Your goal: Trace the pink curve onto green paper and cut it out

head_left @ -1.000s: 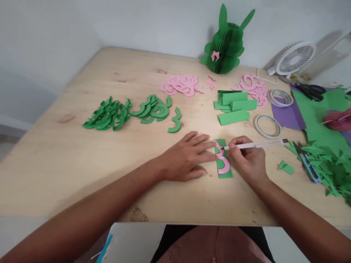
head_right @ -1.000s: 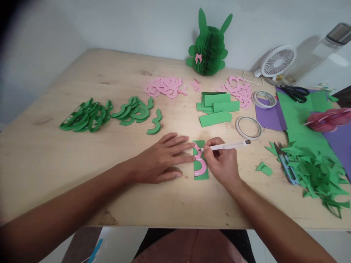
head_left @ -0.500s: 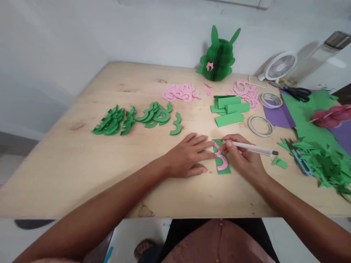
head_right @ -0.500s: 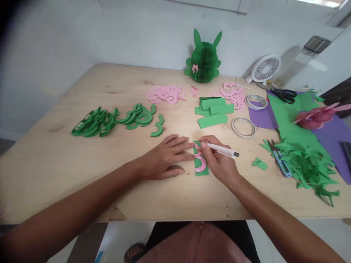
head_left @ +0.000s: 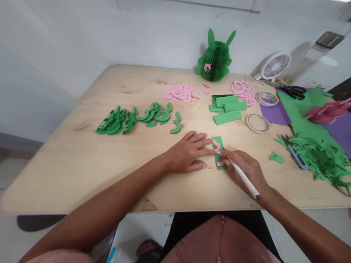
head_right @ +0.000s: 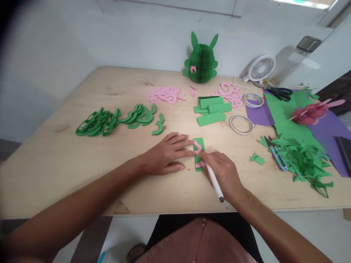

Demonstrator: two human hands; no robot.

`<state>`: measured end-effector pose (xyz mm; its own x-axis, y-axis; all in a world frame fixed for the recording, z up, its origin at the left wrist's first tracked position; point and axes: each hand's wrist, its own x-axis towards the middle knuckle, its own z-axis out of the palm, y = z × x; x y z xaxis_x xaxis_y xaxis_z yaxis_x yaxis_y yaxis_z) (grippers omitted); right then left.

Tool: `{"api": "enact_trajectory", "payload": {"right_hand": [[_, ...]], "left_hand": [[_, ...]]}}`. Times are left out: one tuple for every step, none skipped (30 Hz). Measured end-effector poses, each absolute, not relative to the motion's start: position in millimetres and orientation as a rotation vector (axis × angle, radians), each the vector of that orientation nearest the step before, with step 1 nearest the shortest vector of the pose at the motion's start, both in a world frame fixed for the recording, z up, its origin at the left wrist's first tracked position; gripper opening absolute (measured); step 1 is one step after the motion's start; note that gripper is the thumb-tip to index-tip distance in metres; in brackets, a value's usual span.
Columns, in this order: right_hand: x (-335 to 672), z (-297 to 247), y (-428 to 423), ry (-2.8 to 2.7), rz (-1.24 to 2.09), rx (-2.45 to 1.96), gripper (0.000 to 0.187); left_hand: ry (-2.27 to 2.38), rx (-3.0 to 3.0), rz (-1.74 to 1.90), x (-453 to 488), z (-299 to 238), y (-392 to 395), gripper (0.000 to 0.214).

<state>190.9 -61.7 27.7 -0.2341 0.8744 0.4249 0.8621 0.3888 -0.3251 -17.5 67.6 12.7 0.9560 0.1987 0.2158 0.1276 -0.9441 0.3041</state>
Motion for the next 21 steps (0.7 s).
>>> {"api": "enact_trajectory", "payload": {"right_hand": [[191.2, 26.0, -61.8, -2.123, 0.002, -1.472, 0.022], [191.1, 24.8, -62.0, -2.137, -0.026, -1.462, 0.023], [190.8, 24.2, -62.2, -2.146, -0.061, -1.452, 0.023], [190.2, 23.9, -62.4, -2.152, -0.097, -1.442, 0.023], [189.5, 23.8, -62.6, -2.156, -0.131, -1.436, 0.022], [188.7, 23.9, -62.8, -2.158, -0.16, -1.431, 0.022], [187.9, 24.0, -62.9, -2.161, -0.182, -1.426, 0.022], [187.2, 24.2, -62.9, -2.164, -0.199, -1.421, 0.021], [186.6, 24.3, -62.9, -2.165, -0.211, -1.417, 0.02], [186.1, 24.4, -62.9, -2.166, -0.217, -1.416, 0.02], [185.8, 24.6, -62.8, -2.163, -0.221, -1.416, 0.02], [185.4, 24.7, -62.8, -2.16, -0.223, -1.417, 0.02], [185.2, 24.8, -62.7, -2.155, -0.224, -1.421, 0.02], [185.0, 24.8, -62.6, -2.149, -0.223, -1.423, 0.02], [184.8, 24.8, -62.6, -2.147, -0.218, -1.422, 0.02], [184.7, 24.6, -62.5, -2.145, -0.218, -1.419, 0.021], [184.6, 24.4, -62.5, -2.145, -0.219, -1.416, 0.021], [184.6, 24.1, -62.4, -2.146, -0.222, -1.416, 0.021], [184.6, 23.8, -62.4, -2.151, -0.222, -1.415, 0.021], [184.6, 23.5, -62.5, -2.155, -0.222, -1.415, 0.021], [184.6, 23.2, -62.5, -2.156, -0.223, -1.417, 0.021]], "left_hand": [[0.24, 2.82, 0.353, -17.4, 12.8, 67.6, 0.044], [0.24, 2.821, 0.355, -17.4, 12.8, 67.7, 0.044], [0.241, 2.821, 0.355, -17.4, 12.9, 67.7, 0.044], [0.24, 2.822, 0.353, -17.3, 13.1, 67.8, 0.044], [0.24, 2.822, 0.35, -17.3, 13.4, 67.9, 0.045], [0.24, 2.823, 0.346, -17.2, 13.6, 68.0, 0.045], [0.24, 2.823, 0.34, -17.2, 13.9, 68.1, 0.046], [0.24, 2.824, 0.334, -17.1, 14.1, 68.2, 0.047], [0.24, 2.823, 0.329, -17.1, 14.3, 68.2, 0.047], [0.241, 2.822, 0.327, -17.1, 14.5, 68.2, 0.047], [0.243, 2.821, 0.325, -17.2, 14.5, 68.1, 0.048], [0.246, 2.818, 0.326, -17.2, 14.5, 68.0, 0.048], [0.247, 2.815, 0.328, -17.3, 14.4, 67.9, 0.049], [0.248, 2.811, 0.332, -17.4, 14.2, 67.8, 0.049], [0.248, 2.807, 0.337, -17.5, 13.9, 67.7, 0.049], [0.249, 2.803, 0.341, -17.5, 13.6, 67.6, 0.05], [0.249, 2.799, 0.346, -17.6, 13.2, 67.6, 0.05], [0.248, 2.794, 0.356, -17.6, 12.8, 67.6, 0.05], [0.246, 2.789, 0.369, -17.6, 12.3, 67.7, 0.05], [0.244, 2.783, 0.384, -17.6, 11.9, 67.9, 0.049], [0.239, 2.778, 0.401, -17.6, 11.6, 68.0, 0.048]]}}
